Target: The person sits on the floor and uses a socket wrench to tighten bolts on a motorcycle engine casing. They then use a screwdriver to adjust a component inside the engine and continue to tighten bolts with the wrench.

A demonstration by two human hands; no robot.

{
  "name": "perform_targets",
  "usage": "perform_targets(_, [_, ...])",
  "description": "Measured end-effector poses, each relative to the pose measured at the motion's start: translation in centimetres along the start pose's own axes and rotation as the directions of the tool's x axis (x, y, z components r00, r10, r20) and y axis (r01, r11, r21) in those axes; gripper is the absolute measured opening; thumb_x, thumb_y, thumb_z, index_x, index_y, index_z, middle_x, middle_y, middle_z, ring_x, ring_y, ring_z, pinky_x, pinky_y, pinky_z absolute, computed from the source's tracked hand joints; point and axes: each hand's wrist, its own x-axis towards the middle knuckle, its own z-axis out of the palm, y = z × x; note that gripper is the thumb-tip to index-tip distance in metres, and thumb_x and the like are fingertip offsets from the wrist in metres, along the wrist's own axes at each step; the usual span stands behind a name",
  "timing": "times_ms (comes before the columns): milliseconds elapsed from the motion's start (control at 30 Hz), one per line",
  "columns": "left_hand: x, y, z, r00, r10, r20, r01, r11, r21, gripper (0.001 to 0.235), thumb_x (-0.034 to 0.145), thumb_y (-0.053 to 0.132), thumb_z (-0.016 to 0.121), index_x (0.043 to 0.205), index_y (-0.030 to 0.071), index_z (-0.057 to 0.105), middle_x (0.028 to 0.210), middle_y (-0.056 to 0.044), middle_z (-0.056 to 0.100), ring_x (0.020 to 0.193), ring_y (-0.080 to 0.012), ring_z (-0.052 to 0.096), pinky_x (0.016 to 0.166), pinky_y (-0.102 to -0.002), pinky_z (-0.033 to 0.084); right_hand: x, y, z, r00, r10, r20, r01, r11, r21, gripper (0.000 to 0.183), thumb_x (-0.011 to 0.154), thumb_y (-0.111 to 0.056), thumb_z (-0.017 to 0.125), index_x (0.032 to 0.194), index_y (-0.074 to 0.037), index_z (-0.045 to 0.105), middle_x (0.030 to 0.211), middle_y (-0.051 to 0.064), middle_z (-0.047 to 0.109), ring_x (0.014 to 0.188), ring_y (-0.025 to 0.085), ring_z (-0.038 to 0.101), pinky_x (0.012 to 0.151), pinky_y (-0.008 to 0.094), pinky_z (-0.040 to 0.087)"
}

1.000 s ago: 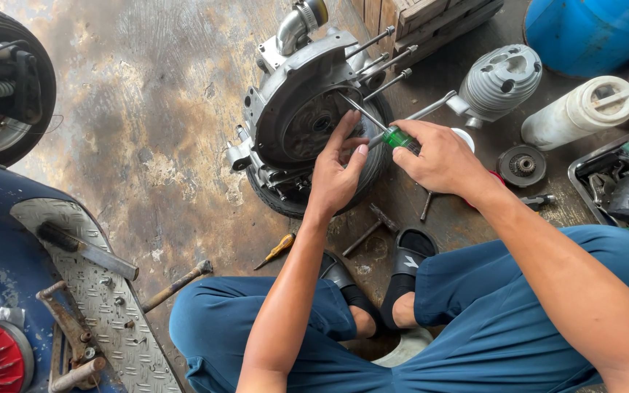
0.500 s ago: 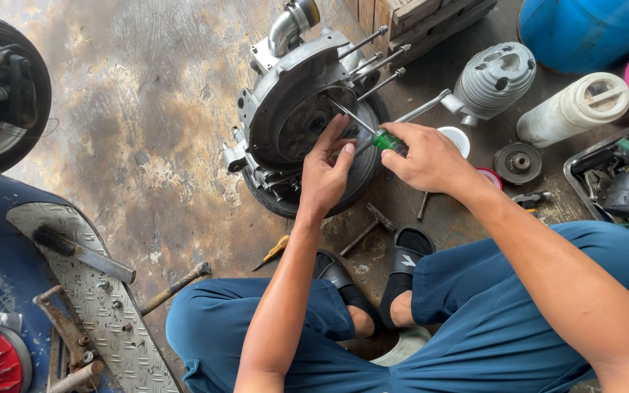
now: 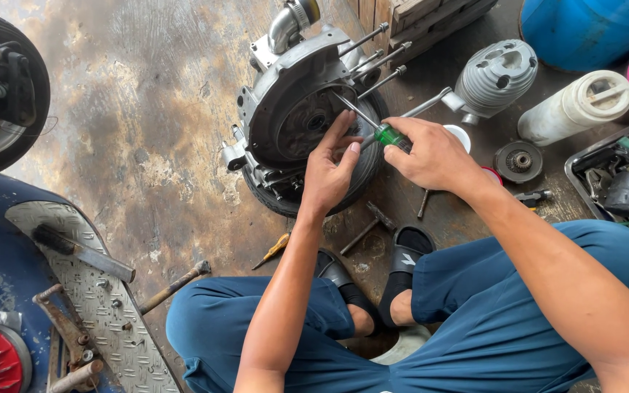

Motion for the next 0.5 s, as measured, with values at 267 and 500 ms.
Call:
perform_targets(267, [-0.13,0.02,0.01,1.000,0.011,-0.003,-0.011,1.000,-0.010,0.055,0.105,0.013,0.059,0.158,0.014,0.042,0.153,-0.013,0.055,0.121,-0.0262,0.068,0.091,-0.039,0.058,-0.07,-0.21,-0.08,1.000,0.000,-0.005,0.000,1.000,0.002,0.060,0.091,-0.038,0.061,0.142,-0.007,0.062,0.119,0.021,0.070,0.110,0.042,0.067,0.089,0.053,0.051])
perform_targets(500, [-0.29,0.71,0.27,1.000,0.018,-0.011,-0.018,1.000,-0.009,0.055,0.105,0.015,0.061,0.157,0.014,0.045,0.151,-0.013,0.058,0.120,-0.0255,0.069,0.092,-0.039,0.058,-0.35,0.21,-0.22,1.000,-0.015,-0.016,0.015,1.000,0.007,0.059,0.091,-0.036,0.062,0.141,-0.006,0.063,0.116,0.023,0.071,0.107,0.045,0.067,0.088,0.054,0.050])
